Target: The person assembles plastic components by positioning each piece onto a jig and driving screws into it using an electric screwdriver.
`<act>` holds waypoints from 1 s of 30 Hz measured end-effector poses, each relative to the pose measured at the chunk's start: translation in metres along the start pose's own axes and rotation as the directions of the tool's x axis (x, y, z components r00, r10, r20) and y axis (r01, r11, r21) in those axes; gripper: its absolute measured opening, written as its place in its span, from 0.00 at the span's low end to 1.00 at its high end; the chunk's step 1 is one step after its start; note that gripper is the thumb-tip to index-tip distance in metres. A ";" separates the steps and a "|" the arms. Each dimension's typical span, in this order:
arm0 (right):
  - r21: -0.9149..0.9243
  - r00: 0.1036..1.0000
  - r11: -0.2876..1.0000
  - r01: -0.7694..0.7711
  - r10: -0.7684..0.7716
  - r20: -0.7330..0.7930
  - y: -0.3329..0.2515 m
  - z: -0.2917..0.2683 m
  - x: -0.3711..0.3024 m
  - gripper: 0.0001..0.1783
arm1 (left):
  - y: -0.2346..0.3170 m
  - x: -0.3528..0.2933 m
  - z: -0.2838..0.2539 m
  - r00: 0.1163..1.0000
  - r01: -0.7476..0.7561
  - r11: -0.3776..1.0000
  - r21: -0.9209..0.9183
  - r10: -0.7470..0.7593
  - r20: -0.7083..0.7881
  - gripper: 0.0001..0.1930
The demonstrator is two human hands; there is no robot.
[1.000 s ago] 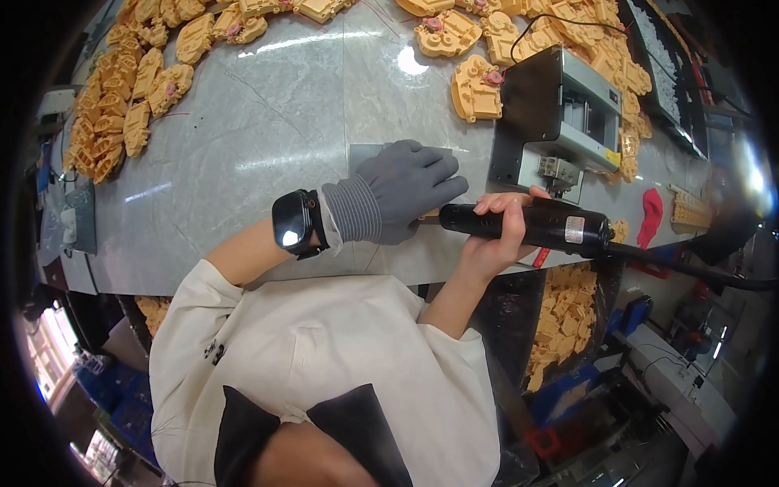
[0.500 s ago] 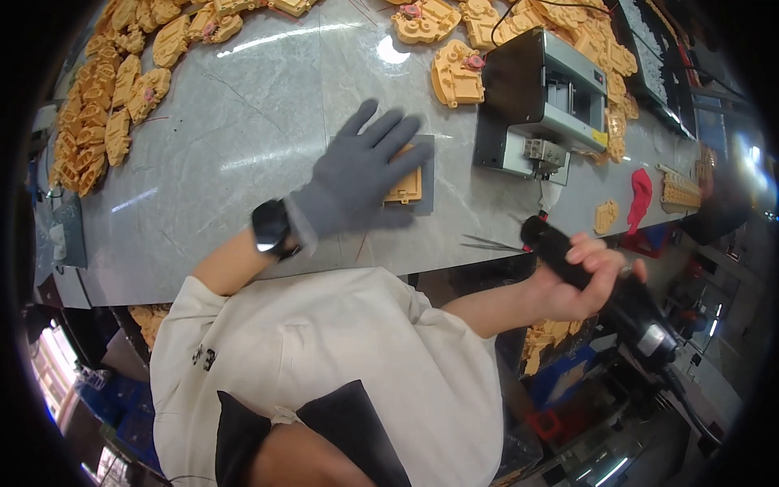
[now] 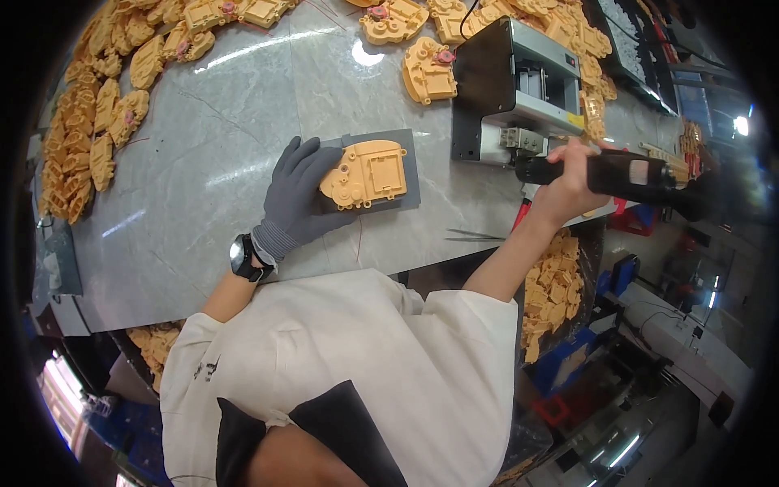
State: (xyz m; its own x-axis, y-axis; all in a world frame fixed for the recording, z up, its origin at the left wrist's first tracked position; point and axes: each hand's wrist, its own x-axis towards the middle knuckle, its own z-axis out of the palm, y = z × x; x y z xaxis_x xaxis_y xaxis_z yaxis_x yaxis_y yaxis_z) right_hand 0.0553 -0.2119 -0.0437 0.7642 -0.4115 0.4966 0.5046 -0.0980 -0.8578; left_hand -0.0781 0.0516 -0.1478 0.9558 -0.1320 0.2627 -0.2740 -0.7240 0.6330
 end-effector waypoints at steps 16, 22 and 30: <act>-0.120 0.981 0.973 -0.196 0.193 -0.037 -0.011 -0.066 -0.039 0.19 | -0.005 0.000 0.007 1.000 0.010 0.999 -0.048 -0.009 0.023 0.38; -0.005 0.968 0.975 -0.224 0.222 -0.120 -0.017 -0.069 -0.070 0.20 | -0.006 -0.003 0.007 1.000 0.015 0.999 -0.031 -0.015 0.008 0.38; 0.193 0.999 0.981 0.014 -0.004 -0.052 -0.016 -0.025 0.022 0.20 | -0.003 -0.001 0.009 1.000 -0.005 1.000 -0.015 0.005 -0.023 0.39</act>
State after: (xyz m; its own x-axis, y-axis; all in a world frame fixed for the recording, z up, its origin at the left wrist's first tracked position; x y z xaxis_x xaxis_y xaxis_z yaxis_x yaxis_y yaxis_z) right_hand 0.0535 -0.2423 -0.0221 0.7402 -0.4573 0.4929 0.5836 0.0729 -0.8088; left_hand -0.0776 0.0480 -0.1563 0.9517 -0.1199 0.2827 -0.2807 -0.7130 0.6425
